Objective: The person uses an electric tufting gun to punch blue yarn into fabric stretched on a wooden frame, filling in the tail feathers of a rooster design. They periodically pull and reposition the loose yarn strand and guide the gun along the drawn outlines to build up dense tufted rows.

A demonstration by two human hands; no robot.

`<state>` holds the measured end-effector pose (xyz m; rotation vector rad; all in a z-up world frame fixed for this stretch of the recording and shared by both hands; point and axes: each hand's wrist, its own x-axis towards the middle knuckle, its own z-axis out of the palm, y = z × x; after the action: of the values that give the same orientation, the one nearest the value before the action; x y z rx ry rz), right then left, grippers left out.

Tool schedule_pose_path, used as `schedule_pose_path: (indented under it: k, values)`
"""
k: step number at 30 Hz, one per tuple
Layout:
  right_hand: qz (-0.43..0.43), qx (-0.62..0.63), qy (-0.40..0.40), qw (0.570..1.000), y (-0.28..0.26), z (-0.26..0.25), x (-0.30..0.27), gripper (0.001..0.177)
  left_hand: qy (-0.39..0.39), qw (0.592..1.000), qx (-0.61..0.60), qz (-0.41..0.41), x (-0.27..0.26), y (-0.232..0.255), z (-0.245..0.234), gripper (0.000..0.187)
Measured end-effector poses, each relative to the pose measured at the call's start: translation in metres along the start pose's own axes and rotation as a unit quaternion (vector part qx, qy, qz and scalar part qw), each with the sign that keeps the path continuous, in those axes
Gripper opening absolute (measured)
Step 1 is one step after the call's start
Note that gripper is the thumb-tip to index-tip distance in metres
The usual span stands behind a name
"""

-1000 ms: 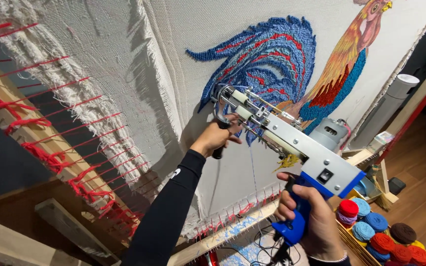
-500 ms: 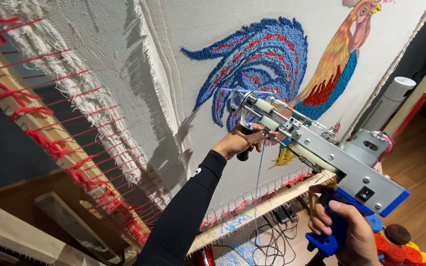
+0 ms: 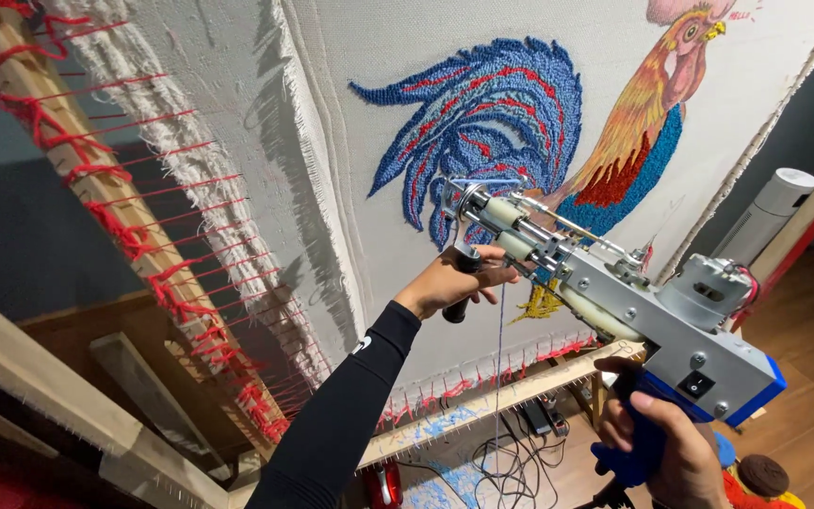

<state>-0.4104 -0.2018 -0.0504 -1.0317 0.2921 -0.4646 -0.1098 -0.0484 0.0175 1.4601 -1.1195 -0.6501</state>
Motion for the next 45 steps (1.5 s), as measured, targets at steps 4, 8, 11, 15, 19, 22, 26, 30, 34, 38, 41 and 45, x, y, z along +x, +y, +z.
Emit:
schedule_pose_path:
  k: [4, 8, 11, 15, 19, 22, 26, 30, 34, 38, 41, 45]
  values:
    - [-0.058, -0.029, -0.032, 0.997, 0.001, -0.004, 0.003, 0.038, 0.038, 0.999, -0.017, -0.023, -0.005, -0.021, -0.007, 0.060]
    - [-0.063, -0.026, -0.047, 0.997, 0.006, -0.001, 0.014, 0.035, -0.037, 0.988, -0.142, 0.049, -0.007, -0.056, -0.029, 0.067]
    - [-0.063, -0.031, -0.048, 0.996, 0.011, -0.001, 0.030, 0.036, 0.029, 0.999, -0.030, -0.019, -0.011, -0.040, -0.026, 0.066]
    - [-0.065, -0.040, -0.047, 0.996, -0.002, 0.029, 0.039, 0.041, 0.093, 0.995, -0.020, -0.007, -0.003, -0.032, -0.027, 0.063]
    - [-0.064, -0.048, -0.023, 0.997, 0.002, 0.035, 0.058, 0.050, 0.060, 0.991, -0.114, 0.030, 0.011, -0.042, -0.042, 0.066]
    - [-0.068, -0.039, -0.016, 0.997, 0.009, 0.029, 0.071, 0.051, 0.036, 0.990, -0.126, 0.041, 0.021, -0.054, -0.053, 0.063]
    - [-0.076, -0.039, 0.011, 0.996, 0.016, 0.030, 0.082, 0.053, 0.052, 0.990, -0.129, 0.025, 0.027, -0.050, -0.060, 0.058]
    - [-0.080, -0.043, 0.009, 0.996, 0.021, 0.030, 0.087, 0.055, 0.052, 0.989, -0.134, 0.034, 0.029, -0.052, -0.068, 0.051]
    - [-0.058, -0.029, 0.008, 0.998, 0.022, 0.029, 0.091, 0.055, 0.096, 0.990, -0.093, 0.046, 0.026, -0.039, -0.066, 0.036]
    - [-0.043, -0.012, 0.016, 0.999, 0.016, 0.036, 0.089, 0.051, 0.111, 0.991, -0.075, 0.026, 0.027, -0.030, -0.070, 0.027]
    - [-0.043, -0.012, 0.020, 0.999, 0.008, 0.050, 0.088, 0.050, 0.103, 0.993, -0.062, 0.020, 0.030, -0.031, -0.073, 0.025]
    - [-0.043, -0.008, 0.027, 0.999, 0.011, 0.046, 0.088, 0.045, 0.102, 0.994, -0.024, 0.005, 0.029, -0.028, -0.074, 0.025]
